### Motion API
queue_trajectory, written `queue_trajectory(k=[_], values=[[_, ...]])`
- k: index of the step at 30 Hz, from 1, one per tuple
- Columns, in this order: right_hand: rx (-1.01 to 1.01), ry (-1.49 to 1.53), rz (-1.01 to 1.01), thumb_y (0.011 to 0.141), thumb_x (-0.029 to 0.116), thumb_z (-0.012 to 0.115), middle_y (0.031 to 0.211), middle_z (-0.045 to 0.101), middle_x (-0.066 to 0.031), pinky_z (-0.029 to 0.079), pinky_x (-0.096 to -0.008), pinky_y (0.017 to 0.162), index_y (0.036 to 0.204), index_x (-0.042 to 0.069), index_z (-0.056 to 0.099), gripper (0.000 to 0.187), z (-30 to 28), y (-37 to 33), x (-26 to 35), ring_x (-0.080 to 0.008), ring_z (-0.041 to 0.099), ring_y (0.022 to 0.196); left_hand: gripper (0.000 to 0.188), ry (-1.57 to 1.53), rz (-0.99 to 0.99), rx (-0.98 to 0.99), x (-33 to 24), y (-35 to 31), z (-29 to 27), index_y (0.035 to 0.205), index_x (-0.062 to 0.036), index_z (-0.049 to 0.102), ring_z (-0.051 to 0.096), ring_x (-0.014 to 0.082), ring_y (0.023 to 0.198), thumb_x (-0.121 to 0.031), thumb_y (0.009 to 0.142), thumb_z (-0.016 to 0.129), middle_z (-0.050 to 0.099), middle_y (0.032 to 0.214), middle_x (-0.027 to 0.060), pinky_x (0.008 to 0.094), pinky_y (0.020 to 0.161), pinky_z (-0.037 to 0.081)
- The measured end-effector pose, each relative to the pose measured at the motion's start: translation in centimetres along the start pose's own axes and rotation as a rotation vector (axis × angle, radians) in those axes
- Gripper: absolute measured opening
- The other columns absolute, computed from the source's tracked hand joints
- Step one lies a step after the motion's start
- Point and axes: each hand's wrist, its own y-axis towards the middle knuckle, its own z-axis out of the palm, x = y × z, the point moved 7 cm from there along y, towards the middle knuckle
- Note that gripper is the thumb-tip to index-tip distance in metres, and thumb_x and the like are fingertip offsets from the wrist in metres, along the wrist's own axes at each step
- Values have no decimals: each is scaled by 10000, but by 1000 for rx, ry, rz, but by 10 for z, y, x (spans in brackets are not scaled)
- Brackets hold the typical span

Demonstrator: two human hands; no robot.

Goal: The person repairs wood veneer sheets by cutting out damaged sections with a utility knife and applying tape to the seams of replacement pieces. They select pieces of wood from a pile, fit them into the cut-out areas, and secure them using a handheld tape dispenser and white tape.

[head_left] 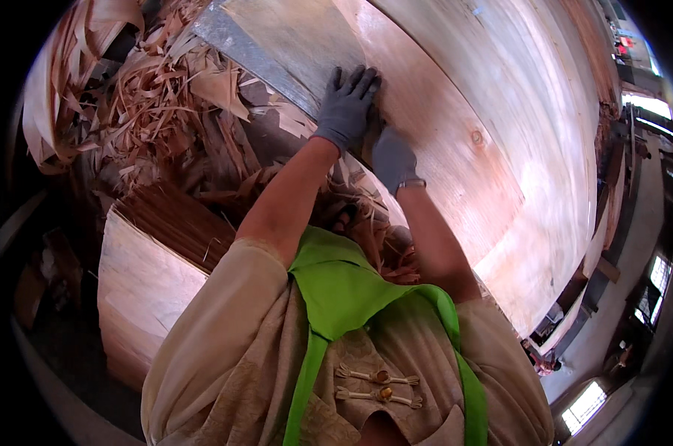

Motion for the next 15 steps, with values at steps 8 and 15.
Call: queue_trajectory(k=[8,15], values=[[-5,22,10,832,208,551,932,641,-231,514,-485,643,1112,-17,447,374,0,-25,-1,-365,651,851,531,-123,215,-73,-30,-34,-11,1342,-128,430,332,254,1323,-267,837,517,380,1420,85,497,1099,191],[-30,16,115,863,165,436,782,643,-213,508,-483,617,994,-15,477,226,31,-82,-16,-391,638,705,504,-66,246,26,-34,-40,-6,1342,-241,434,307,260,1339,-272,846,521,347,1446,68,489,1089,223]])
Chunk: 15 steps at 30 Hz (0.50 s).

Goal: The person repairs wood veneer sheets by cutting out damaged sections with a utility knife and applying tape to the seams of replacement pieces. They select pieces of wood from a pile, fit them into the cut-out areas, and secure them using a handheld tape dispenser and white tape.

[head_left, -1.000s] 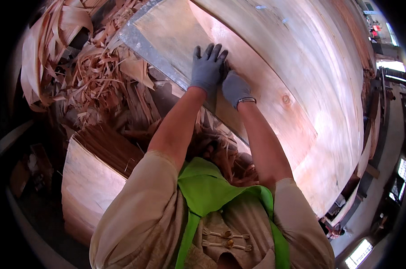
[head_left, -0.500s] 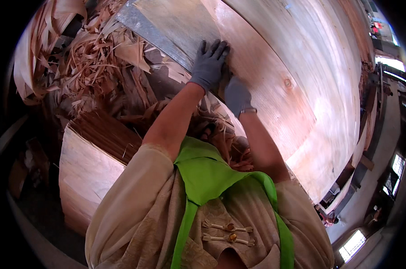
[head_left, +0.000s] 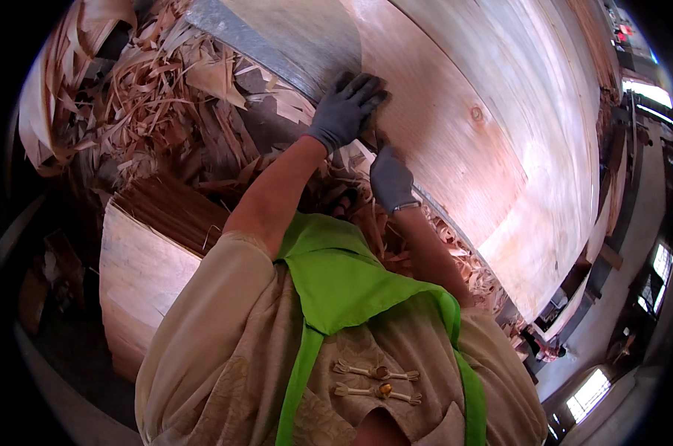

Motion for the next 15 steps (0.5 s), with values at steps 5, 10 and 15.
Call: queue_trajectory(k=[5,10,15], values=[[27,3,-14,848,138,438,746,636,-230,507,-477,595,1039,-34,433,258,10,-12,-6,-382,643,691,527,82,67,35,-12,-8,-2,1360,-277,416,293,268,1345,-285,844,528,333,1458,48,518,1082,214],[34,-51,-4,853,117,421,697,635,-219,495,-471,561,1051,-35,423,249,14,-27,-14,-374,639,642,561,23,169,83,-19,-11,5,1369,-329,391,294,271,1341,-335,830,548,310,1468,37,529,1082,204],[66,-74,-26,862,158,439,664,640,-192,482,-454,513,1101,-64,416,327,22,-33,-22,-341,647,609,553,25,165,71,-18,-11,5,1362,-330,396,306,273,1333,-324,831,546,320,1463,34,534,1080,209]])
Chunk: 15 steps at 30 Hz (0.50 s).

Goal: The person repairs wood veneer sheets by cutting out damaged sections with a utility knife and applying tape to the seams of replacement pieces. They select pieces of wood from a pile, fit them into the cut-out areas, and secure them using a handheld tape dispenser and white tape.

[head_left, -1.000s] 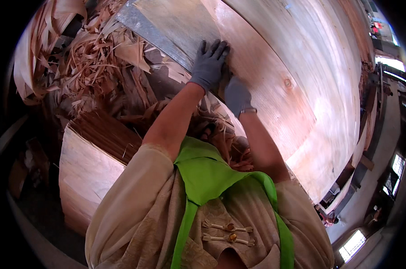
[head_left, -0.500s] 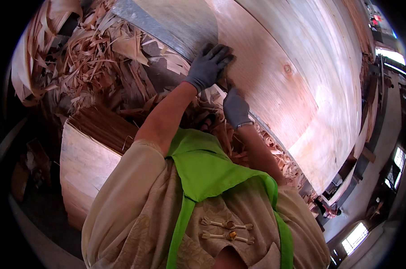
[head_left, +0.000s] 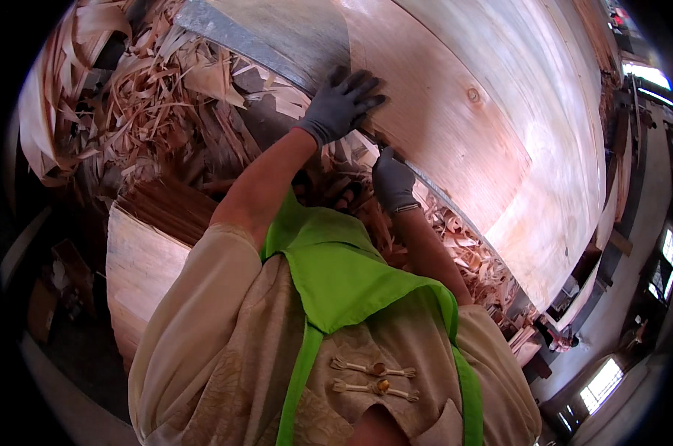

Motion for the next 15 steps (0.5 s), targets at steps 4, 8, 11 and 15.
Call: queue_trajectory(k=[4,8,11,15], values=[[14,28,29,849,158,465,679,642,-195,482,-463,516,1044,-28,422,274,1,-15,-6,-349,648,616,547,4,8,-27,-1,0,-5,1358,-309,407,329,281,1316,-309,828,539,317,1465,33,546,1064,234],[-97,61,18,875,163,435,620,619,-187,451,-501,478,977,29,432,168,10,-21,-16,-378,610,543,546,15,18,-39,-1,1,-3,1351,-300,419,339,290,1308,-313,819,543,325,1461,31,549,1048,258],[-95,87,-51,879,165,438,604,609,-188,448,-509,483,939,49,427,131,7,-41,-25,-389,607,548,551,-2,14,-31,-2,2,-2,1350,-298,421,338,299,1307,-322,813,546,329,1459,37,551,1043,262],[-239,87,-45,903,214,464,595,581,-195,434,-518,482,965,82,465,146,-47,-29,-46,-397,586,540,547,-20,0,-32,-1,1,-3,1351,-297,420,333,309,1308,-323,818,538,327,1459,61,566,1041,252]])
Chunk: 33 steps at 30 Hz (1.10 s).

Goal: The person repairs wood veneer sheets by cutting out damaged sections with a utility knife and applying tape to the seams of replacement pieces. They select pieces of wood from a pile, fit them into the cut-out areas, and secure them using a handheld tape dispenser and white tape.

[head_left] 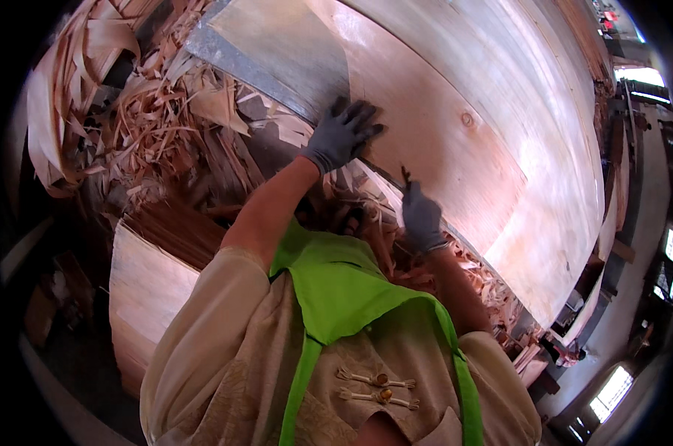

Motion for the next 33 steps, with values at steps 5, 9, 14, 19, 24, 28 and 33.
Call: queue_trajectory(k=[5,9,14,19,24,28,33], values=[[-116,22,-130,922,266,425,733,635,-180,472,-507,586,970,108,542,202,-43,126,0,-380,625,683,486,13,-19,53,-5,8,-5,1331,-344,443,312,295,1332,-317,849,502,326,1447,135,571,1075,182],[-35,-27,-281,909,251,432,824,656,-183,480,-511,653,960,105,570,207,-49,200,43,-369,639,749,486,58,-28,82,-6,11,-10,1320,-342,454,315,305,1327,-314,839,515,344,1427,148,577,1074,180],[6,-81,-350,897,212,433,817,663,-163,489,-491,678,978,84,565,201,-31,231,55,-353,649,764,487,45,-28,83,-7,18,-21,1288,-265,492,341,309,1297,-312,807,555,390,1389,129,576,1049,229],[-22,3,-429,890,190,429,806,660,-173,498,-483,664,979,73,560,197,-20,233,48,-352,651,759,374,1,-197,-36,14,49,-29,1126,-145,594,475,303,1142,-249,767,589,549,1195,92,487,977,347],[31,-49,-451,883,166,420,801,658,-180,505,-470,652,968,68,558,189,-29,231,57,-351,654,761,321,81,-353,-153,34,62,-5,1076,-132,603,507,274,1067,-227,773,556,571,1093,86,450,915,382],[69,-55,-464,883,160,413,791,660,-174,508,-468,662,967,57,571,206,-37,231,56,-346,656,757,330,38,-350,-193,30,65,-3,1070,-108,591,501,310,1067,-201,754,571,563,1112,101,458,901,378],[93,5,-397,861,181,442,897,674,-187,519,-446,704,931,49,651,257,-34,238,56,-342,666,805,330,11,-355,-213,31,71,0,1069,-91,580,492,337,1072,-194,756,564,552,1134,120,473,898,374]])
